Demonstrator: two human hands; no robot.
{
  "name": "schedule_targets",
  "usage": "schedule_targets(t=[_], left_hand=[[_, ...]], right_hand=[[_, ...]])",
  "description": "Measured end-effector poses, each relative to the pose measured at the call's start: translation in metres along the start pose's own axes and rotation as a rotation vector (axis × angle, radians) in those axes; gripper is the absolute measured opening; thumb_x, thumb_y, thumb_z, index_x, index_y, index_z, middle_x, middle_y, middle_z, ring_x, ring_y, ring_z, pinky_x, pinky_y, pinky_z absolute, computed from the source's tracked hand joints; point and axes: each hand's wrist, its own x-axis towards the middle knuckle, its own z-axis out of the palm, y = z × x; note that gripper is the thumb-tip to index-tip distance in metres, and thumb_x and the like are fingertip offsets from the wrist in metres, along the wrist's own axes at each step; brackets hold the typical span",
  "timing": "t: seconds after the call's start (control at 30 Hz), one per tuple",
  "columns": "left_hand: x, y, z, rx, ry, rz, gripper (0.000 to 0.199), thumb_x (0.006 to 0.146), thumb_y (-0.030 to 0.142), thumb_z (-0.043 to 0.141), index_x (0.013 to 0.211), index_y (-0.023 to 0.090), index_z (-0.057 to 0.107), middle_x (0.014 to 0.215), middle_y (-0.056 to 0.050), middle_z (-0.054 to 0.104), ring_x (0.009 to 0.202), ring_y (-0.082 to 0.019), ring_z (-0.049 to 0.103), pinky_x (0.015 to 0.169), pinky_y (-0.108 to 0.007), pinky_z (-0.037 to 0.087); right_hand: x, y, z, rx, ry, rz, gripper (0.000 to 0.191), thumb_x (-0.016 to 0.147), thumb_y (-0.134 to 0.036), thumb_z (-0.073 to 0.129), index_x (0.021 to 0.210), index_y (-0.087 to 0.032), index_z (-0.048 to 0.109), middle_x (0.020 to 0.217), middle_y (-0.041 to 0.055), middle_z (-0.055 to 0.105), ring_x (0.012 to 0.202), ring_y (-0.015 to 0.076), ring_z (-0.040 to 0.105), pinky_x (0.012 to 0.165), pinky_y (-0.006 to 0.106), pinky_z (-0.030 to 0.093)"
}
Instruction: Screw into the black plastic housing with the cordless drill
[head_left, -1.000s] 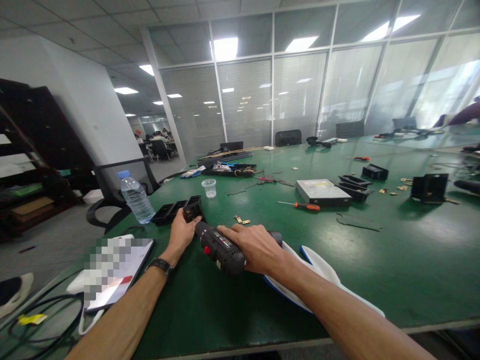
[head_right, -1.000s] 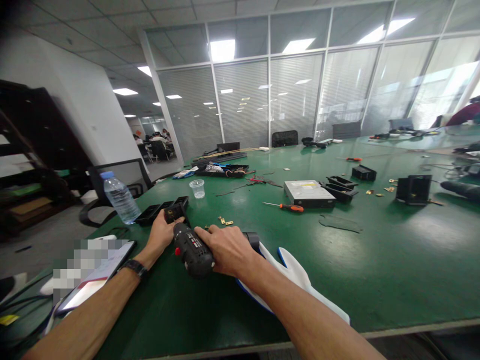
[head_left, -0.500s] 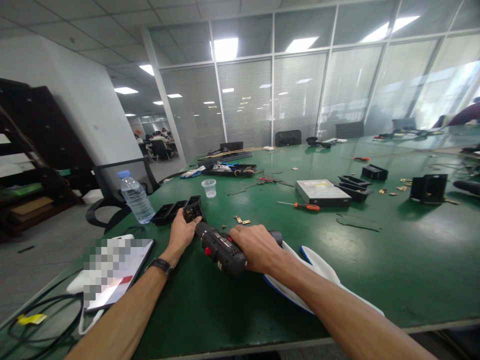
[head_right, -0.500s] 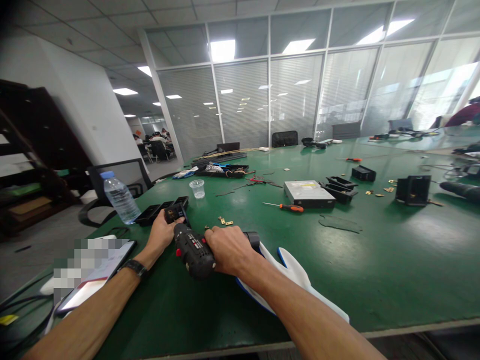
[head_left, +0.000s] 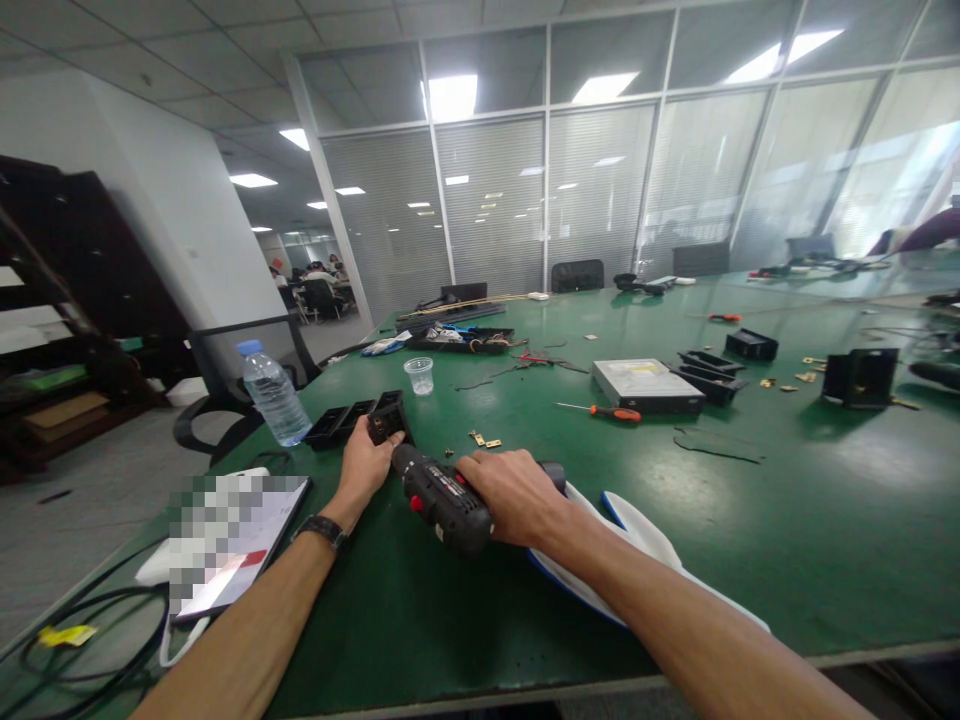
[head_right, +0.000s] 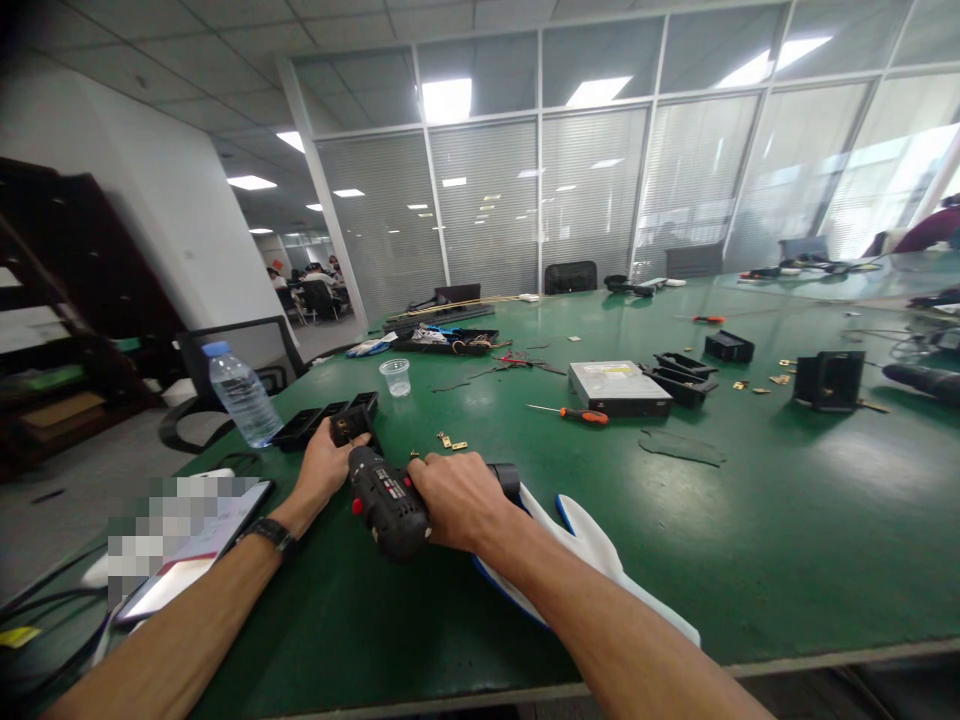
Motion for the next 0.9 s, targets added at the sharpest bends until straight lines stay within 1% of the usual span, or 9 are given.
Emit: schedule_targets(t=[0.1,0.3,0.47,0.53,0.63,0.8,0.9], left_hand=[[0.0002,0.0003,-0.0004,0.014,0.000,-0.003,0.045,0.071,0.039,0.073,0.108,0.020,0.058,0.101,-0.007,0.069,0.090,-0.023,0.065,0.081,-0.035,0.050],[0.0001,0.0014,-0.0006,0.018,0.001,-0.004,0.045,0.071,0.040,0.073,0.108,0.020,0.057,0.102,-0.007,0.069,0.091,-0.023,0.065,0.081,-0.035,0.050],[-0.0005,0.0020,-0.0004,-0.008,-0.002,0.000,0.046,0.071,0.040,0.073,0.109,0.020,0.057,0.102,-0.007,0.069,0.090,-0.023,0.066,0.079,-0.034,0.051],[-0.0010,0.0027,-0.0003,-0.007,-0.001,-0.005,0.045,0.070,0.040,0.073,0.108,0.020,0.057,0.101,-0.007,0.069,0.089,-0.023,0.066,0.079,-0.034,0.051],[-0.0017,0.0039,-0.0002,-0.017,0.006,-0.015,0.045,0.070,0.039,0.073,0.108,0.020,0.057,0.101,-0.007,0.069,0.090,-0.023,0.066,0.081,-0.035,0.051],[-0.0023,0.0052,-0.0005,-0.029,0.005,-0.024,0.046,0.069,0.038,0.074,0.107,0.019,0.058,0.101,-0.008,0.069,0.090,-0.023,0.066,0.084,-0.037,0.050],[-0.0023,0.0064,-0.0012,-0.005,0.008,-0.010,0.046,0.069,0.037,0.074,0.108,0.019,0.059,0.101,-0.008,0.069,0.090,-0.024,0.065,0.084,-0.037,0.050]], right_hand=[[0.0001,0.0003,-0.0002,0.016,-0.022,0.002,0.026,0.082,-0.033,0.063,0.103,-0.021,0.053,0.092,0.0046,0.063,0.078,0.0239,0.061,0.064,0.030,0.044],[-0.0003,0.0000,0.0002,0.024,0.010,-0.012,0.027,0.082,-0.036,0.064,0.103,-0.021,0.054,0.092,0.0039,0.063,0.077,0.0238,0.061,0.062,0.029,0.043],[-0.0008,-0.0017,-0.0014,0.009,-0.031,-0.003,0.028,0.084,-0.037,0.064,0.104,-0.020,0.055,0.094,0.0057,0.063,0.079,0.0241,0.062,0.065,0.030,0.045],[-0.0014,-0.0020,-0.0019,0.009,-0.029,-0.002,0.029,0.084,-0.037,0.065,0.105,-0.020,0.055,0.094,0.0063,0.063,0.079,0.0242,0.062,0.065,0.030,0.045],[-0.0017,-0.0020,-0.0021,0.012,-0.009,-0.005,0.030,0.083,-0.037,0.066,0.104,-0.019,0.055,0.094,0.0063,0.064,0.079,0.0245,0.062,0.064,0.030,0.045],[-0.0004,-0.0017,-0.0011,-0.009,-0.047,0.006,0.034,0.081,-0.042,0.067,0.103,-0.019,0.055,0.093,0.0072,0.064,0.078,0.0251,0.062,0.065,0.031,0.046],[-0.0002,-0.0014,-0.0001,-0.011,-0.033,0.003,0.034,0.081,-0.043,0.066,0.101,-0.019,0.055,0.092,0.0067,0.064,0.077,0.0252,0.062,0.065,0.031,0.045]])
